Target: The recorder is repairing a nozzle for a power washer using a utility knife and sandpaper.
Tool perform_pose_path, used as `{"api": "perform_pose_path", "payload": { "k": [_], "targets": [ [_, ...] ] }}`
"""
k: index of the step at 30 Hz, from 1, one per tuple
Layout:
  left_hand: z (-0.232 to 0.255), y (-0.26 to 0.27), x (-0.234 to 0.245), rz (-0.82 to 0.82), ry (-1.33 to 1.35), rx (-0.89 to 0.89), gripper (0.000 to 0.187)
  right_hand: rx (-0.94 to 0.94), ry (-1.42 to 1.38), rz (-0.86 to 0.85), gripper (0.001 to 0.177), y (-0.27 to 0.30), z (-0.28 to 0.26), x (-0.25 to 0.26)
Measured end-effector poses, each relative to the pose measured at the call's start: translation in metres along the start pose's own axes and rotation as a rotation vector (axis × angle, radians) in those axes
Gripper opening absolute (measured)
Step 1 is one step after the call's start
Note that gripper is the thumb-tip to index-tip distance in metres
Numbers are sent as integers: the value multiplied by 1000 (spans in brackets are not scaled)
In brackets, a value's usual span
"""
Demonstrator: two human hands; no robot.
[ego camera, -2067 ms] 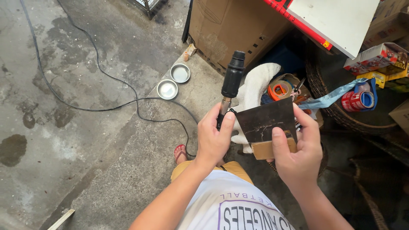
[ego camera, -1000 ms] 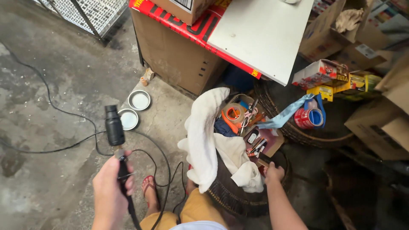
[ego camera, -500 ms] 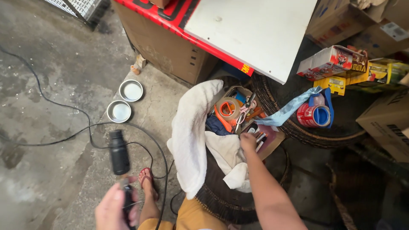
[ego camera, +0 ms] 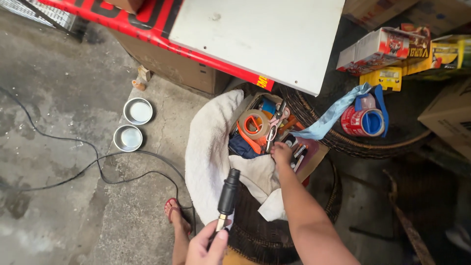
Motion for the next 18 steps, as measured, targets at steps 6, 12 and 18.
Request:
{"api": "perform_pose_path", "payload": {
  "k": [6,12,18],
  "targets": [
    [-1,1,-4,-70,-98,29,39,-86,39,-103,25,14,-41,-2],
    [-1,1,6,15,-70,11,38,-117,20,-132,25,20,-48,-2],
    [-36,-20,34,99,-124,-30,35,109,-157,-56,38,-16,43,-24]
  ]
}}
Point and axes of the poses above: each hand's wrist, its own y-axis away from the middle knuckle, its own x-axis out of the back of the hand, z = x × y, the point moved 1 cm from there along -y, towards the middle knuckle, and after that the axes turned 10 degrees about x, right-handed, at the moved point
